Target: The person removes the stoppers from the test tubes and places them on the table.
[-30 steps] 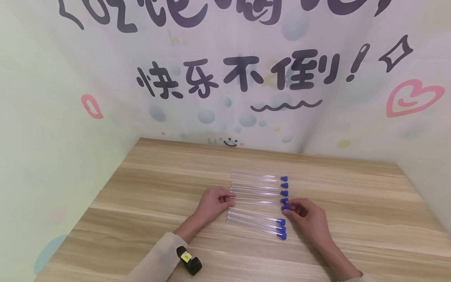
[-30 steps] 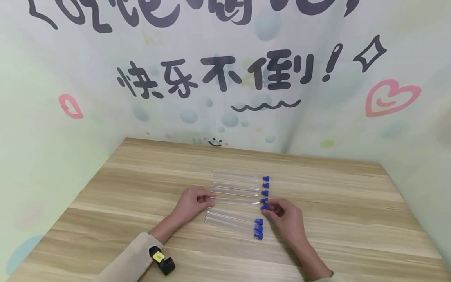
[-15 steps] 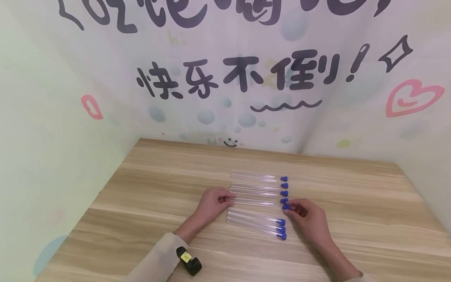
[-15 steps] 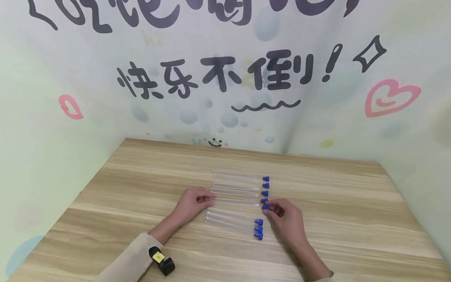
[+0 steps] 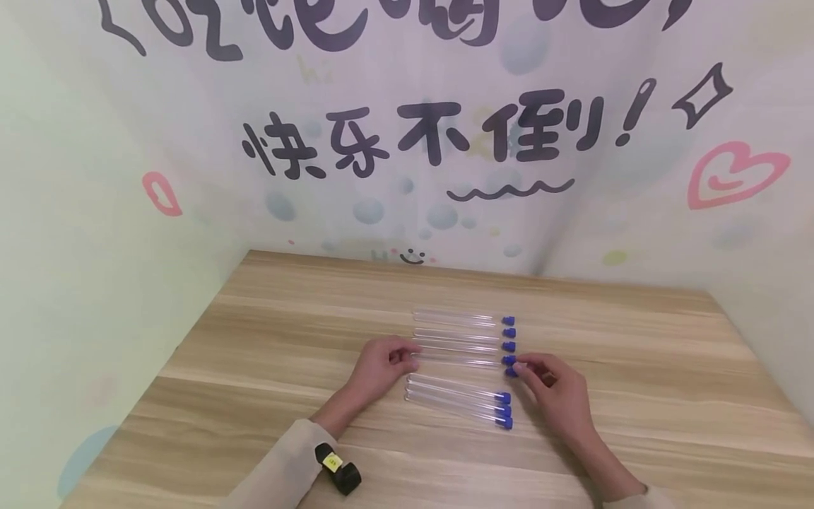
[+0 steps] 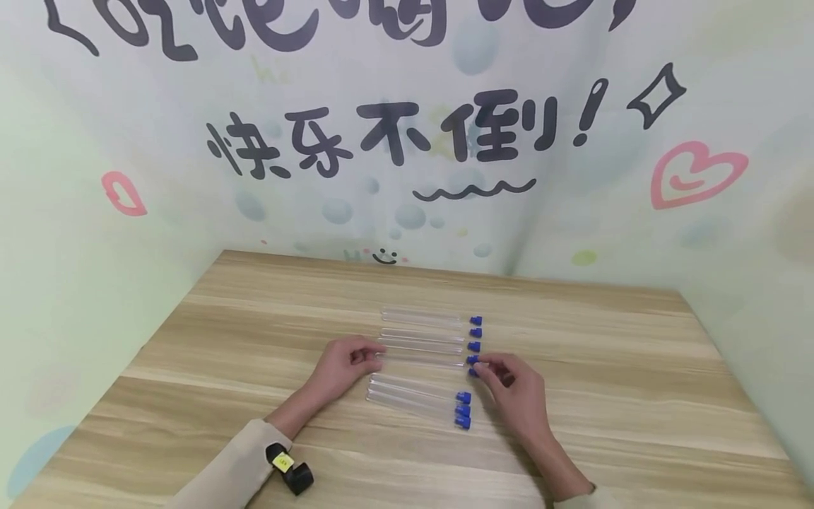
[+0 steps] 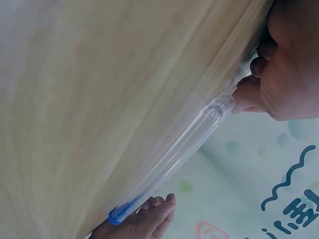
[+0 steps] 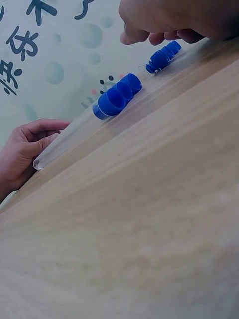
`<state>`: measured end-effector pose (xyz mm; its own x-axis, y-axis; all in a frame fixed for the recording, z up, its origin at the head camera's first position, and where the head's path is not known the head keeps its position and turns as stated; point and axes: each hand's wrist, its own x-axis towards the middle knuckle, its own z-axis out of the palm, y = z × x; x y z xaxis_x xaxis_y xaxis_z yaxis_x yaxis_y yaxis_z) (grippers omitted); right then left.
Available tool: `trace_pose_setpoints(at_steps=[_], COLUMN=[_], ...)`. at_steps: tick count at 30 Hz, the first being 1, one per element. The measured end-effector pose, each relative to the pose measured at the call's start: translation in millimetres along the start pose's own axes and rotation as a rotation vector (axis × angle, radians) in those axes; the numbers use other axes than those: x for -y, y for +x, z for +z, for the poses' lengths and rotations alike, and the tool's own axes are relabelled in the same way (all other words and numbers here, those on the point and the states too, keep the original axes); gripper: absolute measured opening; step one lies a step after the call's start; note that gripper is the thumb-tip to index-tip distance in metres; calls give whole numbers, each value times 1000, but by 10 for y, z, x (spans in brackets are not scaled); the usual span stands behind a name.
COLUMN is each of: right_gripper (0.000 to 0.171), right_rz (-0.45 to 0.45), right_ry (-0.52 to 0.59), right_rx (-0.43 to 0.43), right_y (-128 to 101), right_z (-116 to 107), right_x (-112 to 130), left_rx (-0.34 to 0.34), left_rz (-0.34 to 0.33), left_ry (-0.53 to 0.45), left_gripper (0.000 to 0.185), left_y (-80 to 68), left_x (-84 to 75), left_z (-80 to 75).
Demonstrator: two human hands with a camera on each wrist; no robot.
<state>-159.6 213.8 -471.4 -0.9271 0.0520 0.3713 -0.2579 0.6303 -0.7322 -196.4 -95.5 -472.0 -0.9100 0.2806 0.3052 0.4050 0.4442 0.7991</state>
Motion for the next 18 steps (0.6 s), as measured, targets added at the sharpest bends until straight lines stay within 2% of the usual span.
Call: trace_pose_setpoints(at_steps=[2, 7, 11, 18], right_gripper=[12, 10, 10, 16], right_rz=[3, 4, -11, -34], right_ry=[14, 40, 37, 56], right_rx=[-2, 19, 60, 140], right_y=[-9, -62, -118, -176], right_z=[-8, -41, -60, -72], right_x=[16, 28, 30, 32], left_rx=[-7, -23, -32, 28], left_rz=[2, -45, -51, -49], left_ry=[-14, -70, -80, -109], left_gripper=[21, 29, 27, 17], left_y=[-3, -15, -44, -174], left_x=[2, -18, -25, -47], left_z=[-8, -19, -22, -62])
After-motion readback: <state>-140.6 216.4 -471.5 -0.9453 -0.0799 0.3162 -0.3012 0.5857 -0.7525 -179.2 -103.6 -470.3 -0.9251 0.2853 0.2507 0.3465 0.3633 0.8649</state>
